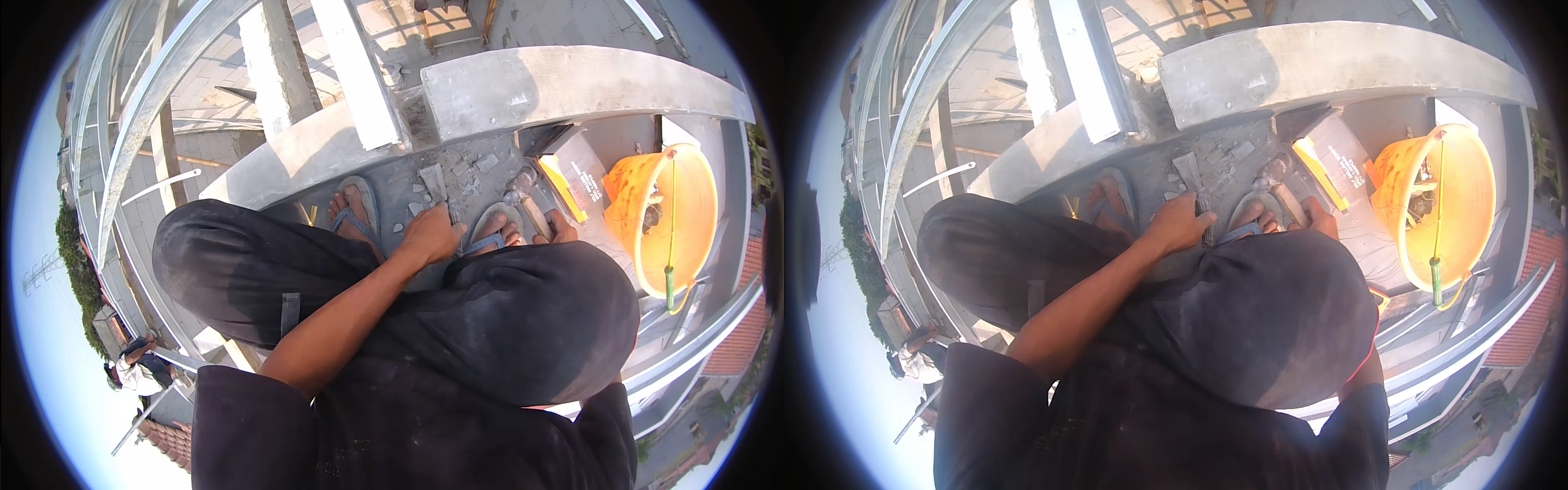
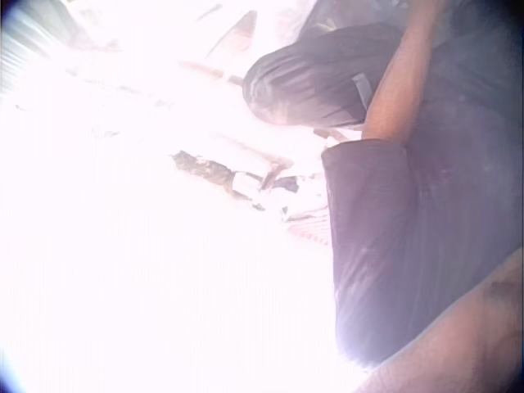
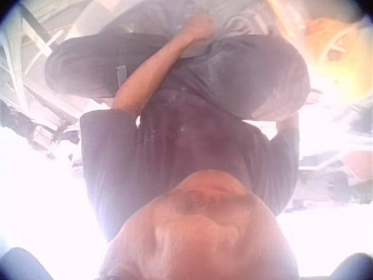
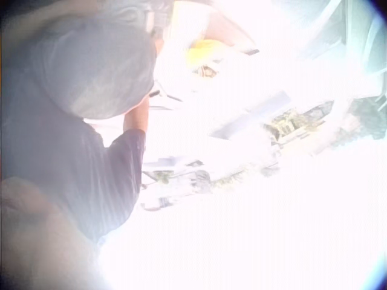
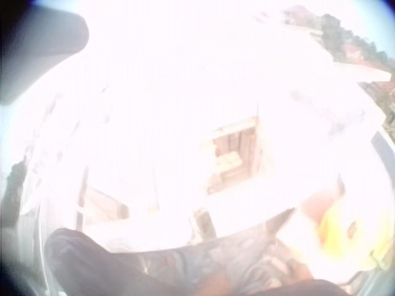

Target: The person assembles a metal frame on a rooftop by positioning metal beams, sawing them to size, and hammering them into place. The person uses a hand saw and hammer to cut and secure the beams.

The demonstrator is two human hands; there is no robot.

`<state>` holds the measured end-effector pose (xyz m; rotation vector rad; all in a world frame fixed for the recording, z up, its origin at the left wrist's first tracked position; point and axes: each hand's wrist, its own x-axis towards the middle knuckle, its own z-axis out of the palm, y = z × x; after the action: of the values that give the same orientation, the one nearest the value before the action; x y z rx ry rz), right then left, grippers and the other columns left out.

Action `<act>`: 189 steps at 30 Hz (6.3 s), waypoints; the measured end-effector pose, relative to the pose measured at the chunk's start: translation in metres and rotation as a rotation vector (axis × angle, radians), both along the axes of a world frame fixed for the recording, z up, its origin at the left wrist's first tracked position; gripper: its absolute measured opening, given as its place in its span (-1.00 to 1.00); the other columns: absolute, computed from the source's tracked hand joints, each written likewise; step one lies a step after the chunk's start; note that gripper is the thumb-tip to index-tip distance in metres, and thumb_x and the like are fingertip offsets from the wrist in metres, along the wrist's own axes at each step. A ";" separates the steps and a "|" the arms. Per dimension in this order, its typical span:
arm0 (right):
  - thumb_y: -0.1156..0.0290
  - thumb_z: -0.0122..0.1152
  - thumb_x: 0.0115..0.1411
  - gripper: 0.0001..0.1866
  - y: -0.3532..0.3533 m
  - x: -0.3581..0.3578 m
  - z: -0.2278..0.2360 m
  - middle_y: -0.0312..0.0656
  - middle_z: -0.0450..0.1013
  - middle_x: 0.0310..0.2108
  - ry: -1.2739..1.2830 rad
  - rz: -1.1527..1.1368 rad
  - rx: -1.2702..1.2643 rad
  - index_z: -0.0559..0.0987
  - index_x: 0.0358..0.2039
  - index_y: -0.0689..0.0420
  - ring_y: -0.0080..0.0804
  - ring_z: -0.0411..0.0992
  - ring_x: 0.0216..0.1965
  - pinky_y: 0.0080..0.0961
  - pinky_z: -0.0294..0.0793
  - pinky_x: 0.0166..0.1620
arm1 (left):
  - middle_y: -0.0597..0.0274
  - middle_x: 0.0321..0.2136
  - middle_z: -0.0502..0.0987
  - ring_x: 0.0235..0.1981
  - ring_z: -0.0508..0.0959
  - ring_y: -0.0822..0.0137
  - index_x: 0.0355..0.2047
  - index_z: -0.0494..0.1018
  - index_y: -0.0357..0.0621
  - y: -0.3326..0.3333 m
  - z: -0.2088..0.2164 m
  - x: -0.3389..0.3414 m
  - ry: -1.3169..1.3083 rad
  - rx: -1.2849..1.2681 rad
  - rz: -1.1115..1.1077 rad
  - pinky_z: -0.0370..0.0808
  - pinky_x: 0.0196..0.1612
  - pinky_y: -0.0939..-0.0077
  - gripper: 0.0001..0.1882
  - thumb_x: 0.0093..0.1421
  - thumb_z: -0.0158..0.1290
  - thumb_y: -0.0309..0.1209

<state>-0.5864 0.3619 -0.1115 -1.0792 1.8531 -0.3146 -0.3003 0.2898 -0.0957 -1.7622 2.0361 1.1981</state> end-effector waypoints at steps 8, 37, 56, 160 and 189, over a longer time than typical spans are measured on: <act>0.47 0.26 0.05 -0.72 -0.039 0.036 0.029 0.13 0.48 -0.44 -0.132 0.002 -0.199 0.45 -0.23 0.27 -0.04 0.49 -0.38 -0.23 0.44 -0.21 | 0.04 -0.19 0.62 -0.25 0.69 0.22 0.04 0.43 -0.37 -0.030 0.031 -0.005 0.629 0.345 1.082 0.70 -0.27 0.34 -0.64 0.41 0.13 -0.33; 0.06 0.35 0.22 -0.60 -0.048 0.030 0.033 -0.12 0.49 -0.28 0.397 0.758 -0.287 0.55 -0.08 0.06 0.00 0.58 -0.27 -0.09 0.54 -0.22 | -0.14 -0.20 0.67 -0.25 0.68 0.04 -0.01 0.45 -0.36 -0.032 0.034 0.010 0.283 0.283 0.492 0.56 -0.18 0.19 -0.73 0.42 0.00 -0.40; 0.46 0.31 0.15 -0.43 -0.056 0.065 0.020 -0.07 0.38 0.17 0.318 0.478 -0.407 0.46 0.21 0.10 0.00 0.33 0.24 -0.13 0.36 0.29 | 0.26 -0.35 0.53 -0.30 0.51 0.39 -0.01 0.45 -0.22 -0.173 0.152 0.220 0.449 -0.576 0.805 0.40 -0.15 0.43 -0.76 0.53 -0.07 -0.31; 0.37 0.27 0.20 -0.31 0.071 0.209 0.144 0.15 0.59 -0.28 0.162 -0.150 -0.552 0.35 0.36 0.00 0.29 0.54 -0.31 0.07 0.55 -0.21 | -0.42 -0.24 0.60 -0.15 0.60 -0.39 0.00 0.38 -0.38 -0.187 0.074 0.235 -0.188 -0.635 0.115 0.45 -0.04 -0.18 -0.57 0.47 -0.12 -0.17; 0.43 0.18 0.21 -0.45 0.000 0.194 0.146 0.15 0.61 -0.25 0.023 -0.194 -0.358 0.49 0.25 0.04 0.16 0.60 -0.30 -0.01 0.57 -0.21 | -0.38 -0.28 0.63 -0.18 0.63 -0.36 -0.01 0.38 -0.36 -0.182 0.082 0.230 -0.201 -0.590 0.143 0.49 -0.08 -0.17 -0.56 0.47 -0.15 -0.14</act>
<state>-0.3928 0.3621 0.0349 -1.1423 1.9724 -0.7730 -0.0702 0.1077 -0.0142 -2.1980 2.3193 0.4282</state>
